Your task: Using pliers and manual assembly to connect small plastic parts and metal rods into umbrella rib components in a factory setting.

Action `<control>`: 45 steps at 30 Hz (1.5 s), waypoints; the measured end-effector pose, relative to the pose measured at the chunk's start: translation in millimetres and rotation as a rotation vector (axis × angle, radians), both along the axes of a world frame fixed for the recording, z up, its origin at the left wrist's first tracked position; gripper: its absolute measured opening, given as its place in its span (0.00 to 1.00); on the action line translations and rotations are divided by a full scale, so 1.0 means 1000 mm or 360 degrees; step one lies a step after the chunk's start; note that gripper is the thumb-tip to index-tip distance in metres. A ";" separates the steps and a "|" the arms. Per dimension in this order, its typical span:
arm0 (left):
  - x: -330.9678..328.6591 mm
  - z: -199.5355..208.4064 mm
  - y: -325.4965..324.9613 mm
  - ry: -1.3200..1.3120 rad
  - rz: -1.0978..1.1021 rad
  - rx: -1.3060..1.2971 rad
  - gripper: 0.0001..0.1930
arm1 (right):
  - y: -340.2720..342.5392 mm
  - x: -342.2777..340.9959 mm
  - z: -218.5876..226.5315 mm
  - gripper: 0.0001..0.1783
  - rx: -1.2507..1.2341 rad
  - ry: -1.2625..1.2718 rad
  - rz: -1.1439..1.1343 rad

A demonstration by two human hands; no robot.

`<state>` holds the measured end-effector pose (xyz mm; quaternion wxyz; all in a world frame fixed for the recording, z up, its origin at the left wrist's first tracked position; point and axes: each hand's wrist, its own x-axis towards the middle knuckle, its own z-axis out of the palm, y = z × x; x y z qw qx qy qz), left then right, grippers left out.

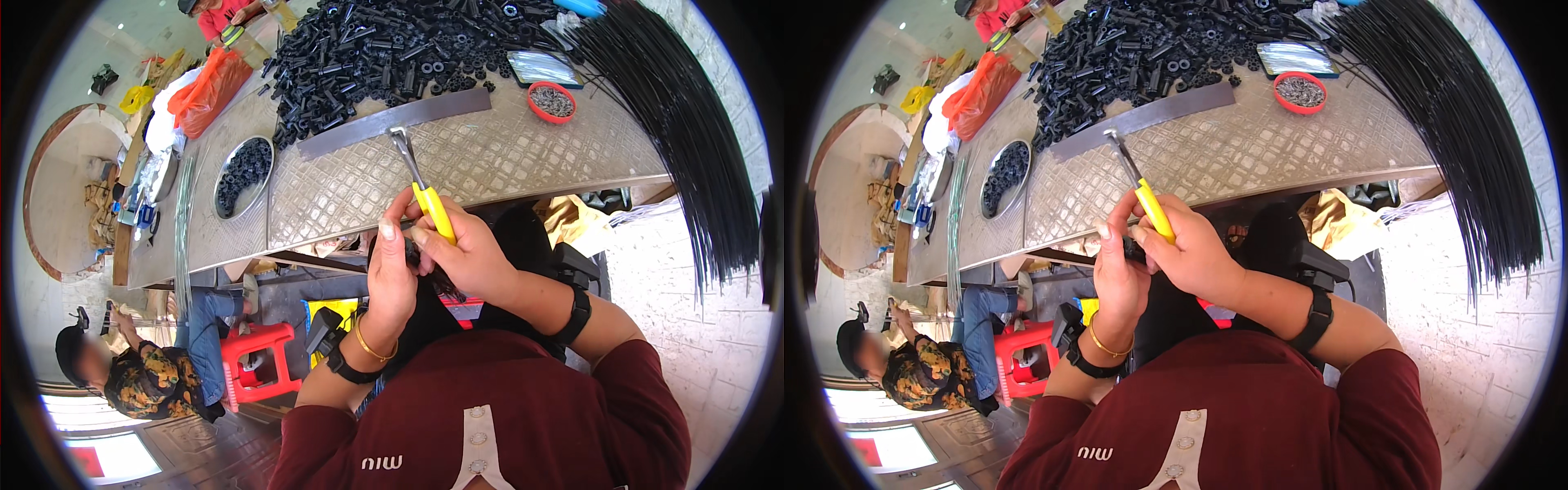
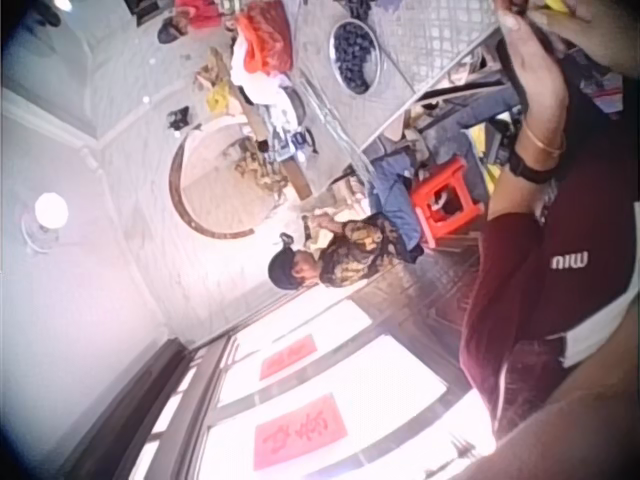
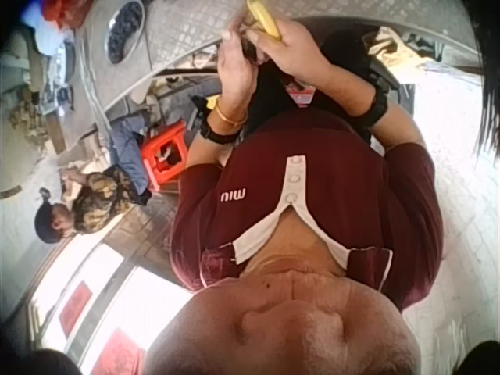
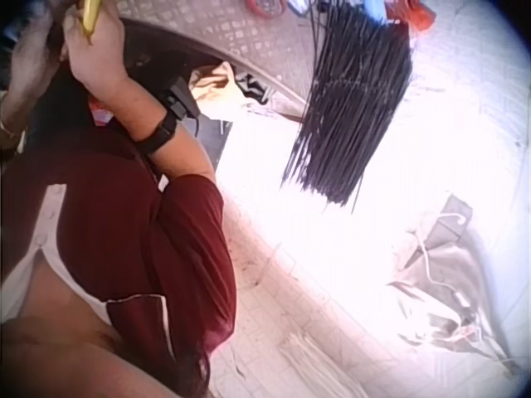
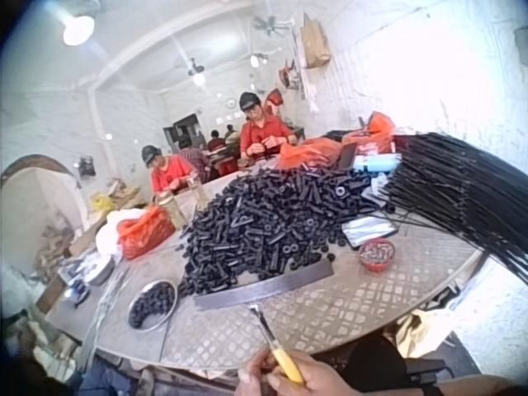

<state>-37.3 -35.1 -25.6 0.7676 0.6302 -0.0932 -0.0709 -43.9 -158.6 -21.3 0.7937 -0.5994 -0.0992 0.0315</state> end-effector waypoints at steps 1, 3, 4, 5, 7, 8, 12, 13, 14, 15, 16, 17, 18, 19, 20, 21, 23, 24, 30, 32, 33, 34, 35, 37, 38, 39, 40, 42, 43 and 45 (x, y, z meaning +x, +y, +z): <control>-0.001 -0.001 0.001 0.0036 0.0002 -0.0018 0.34 | -0.002 -0.001 0.002 0.10 -0.0135 0.0006 0.0027; -0.001 0.000 0.002 0.0072 0.0005 -0.0036 0.34 | -0.002 0.002 -0.007 0.10 -0.0389 -0.0454 -0.0179; 0.001 0.002 0.003 0.0103 -0.0081 -0.0131 0.34 | -0.002 0.003 -0.010 0.10 -0.0640 -0.0915 -0.0386; 0.002 0.003 0.003 0.0134 -0.0168 -0.0226 0.34 | -0.004 0.005 -0.011 0.11 -0.0632 -0.1067 -0.0371; 0.002 0.002 0.006 0.0140 -0.0198 -0.0305 0.35 | -0.005 0.007 -0.010 0.11 -0.0691 -0.1161 -0.0328; 0.003 0.000 0.007 0.0147 -0.0234 -0.0386 0.37 | -0.006 0.008 -0.009 0.11 -0.0754 -0.1253 -0.0290; 0.006 -0.001 0.009 0.0142 -0.0150 -0.0343 0.38 | -0.005 0.010 -0.001 0.14 -0.0873 -0.1145 -0.0289; 0.004 0.008 0.000 0.0215 0.0011 -0.0267 0.36 | -0.007 0.010 0.001 0.14 -0.0873 -0.1145 -0.0284; 0.005 0.007 0.002 0.0216 0.0016 -0.0269 0.36 | -0.010 0.011 0.003 0.15 -0.0896 -0.1003 -0.0248; 0.006 0.009 0.007 0.0239 -0.0088 -0.0353 0.34 | -0.014 0.010 0.007 0.17 -0.0912 -0.0865 -0.0213; 0.006 0.009 0.011 0.0261 -0.0183 -0.0438 0.33 | -0.020 0.010 0.011 0.17 -0.0905 -0.0870 -0.0198; 0.005 0.013 0.010 0.0246 -0.0069 -0.0421 0.30 | -0.030 0.009 0.015 0.16 -0.1065 -0.0767 -0.0074; 0.007 0.008 0.017 0.0222 -0.0051 -0.0497 0.30 | -0.037 0.008 0.019 0.15 -0.1217 -0.0667 0.0060; 0.010 0.006 0.019 0.0240 -0.0065 -0.0518 0.30 | -0.046 0.006 0.021 0.15 -0.1219 -0.0670 0.0071; 0.013 0.005 0.021 0.0258 -0.0079 -0.0539 0.30 | -0.055 0.003 0.022 0.14 -0.1380 -0.0791 0.0043; 0.014 0.006 0.023 0.0259 -0.0060 -0.0534 0.30 | -0.061 -0.001 0.024 0.12 -0.1526 -0.0917 0.0020; 0.015 0.007 0.027 0.0269 -0.0077 -0.0492 0.30 | -0.072 -0.003 0.028 0.11 -0.1695 -0.1043 0.0076; 0.015 0.007 0.027 0.0271 -0.0072 -0.0494 0.30 | -0.074 -0.004 0.031 0.10 -0.1877 -0.1157 0.0105; 0.014 0.003 0.028 0.0312 -0.0055 -0.0249 0.34 | -0.067 -0.008 0.036 0.08 -0.2108 -0.1125 0.0230; 0.014 0.004 0.028 0.0314 -0.0067 -0.0279 0.34 | -0.066 -0.007 0.036 0.09 -0.2151 -0.1102 0.0262; 0.013 0.004 0.028 0.0317 -0.0085 -0.0311 0.34 | -0.063 -0.007 0.037 0.11 -0.2208 -0.1209 0.0092; 0.013 0.005 0.027 0.0319 -0.0087 -0.0311 0.34 | -0.061 -0.007 0.038 0.13 -0.2260 -0.1314 -0.0081; 0.012 0.005 0.026 0.0314 -0.0038 -0.0345 0.34 | -0.060 -0.007 0.039 0.13 -0.2261 -0.1311 -0.0080; 0.012 0.004 0.025 0.0307 0.0011 -0.0378 0.33 | -0.059 -0.004 0.042 0.14 -0.2312 -0.1366 -0.0162; 0.013 0.003 0.027 0.0312 0.0009 -0.0382 0.33 | -0.059 -0.003 0.043 0.14 -0.2313 -0.1365 -0.0162; 0.013 0.003 0.028 0.0317 0.0007 -0.0386 0.32 | -0.059 -0.003 0.043 0.14 -0.2323 -0.1371 -0.0161; 0.013 0.003 0.028 0.0318 0.0006 -0.0386 0.32 | -0.058 -0.002 0.043 0.14 -0.2334 -0.1375 -0.0160; 0.013 0.004 0.029 0.0366 0.0027 -0.0401 0.32 | -0.058 0.000 0.046 0.13 -0.2354 -0.1383 -0.0161; 0.013 0.003 0.029 0.0369 0.0025 -0.0401 0.32 | -0.057 0.000 0.048 0.13 -0.2372 -0.1394 -0.0162; 0.011 0.001 0.029 0.0331 0.0038 -0.0409 0.32 | -0.056 0.002 0.048 0.13 -0.2379 -0.1416 -0.0167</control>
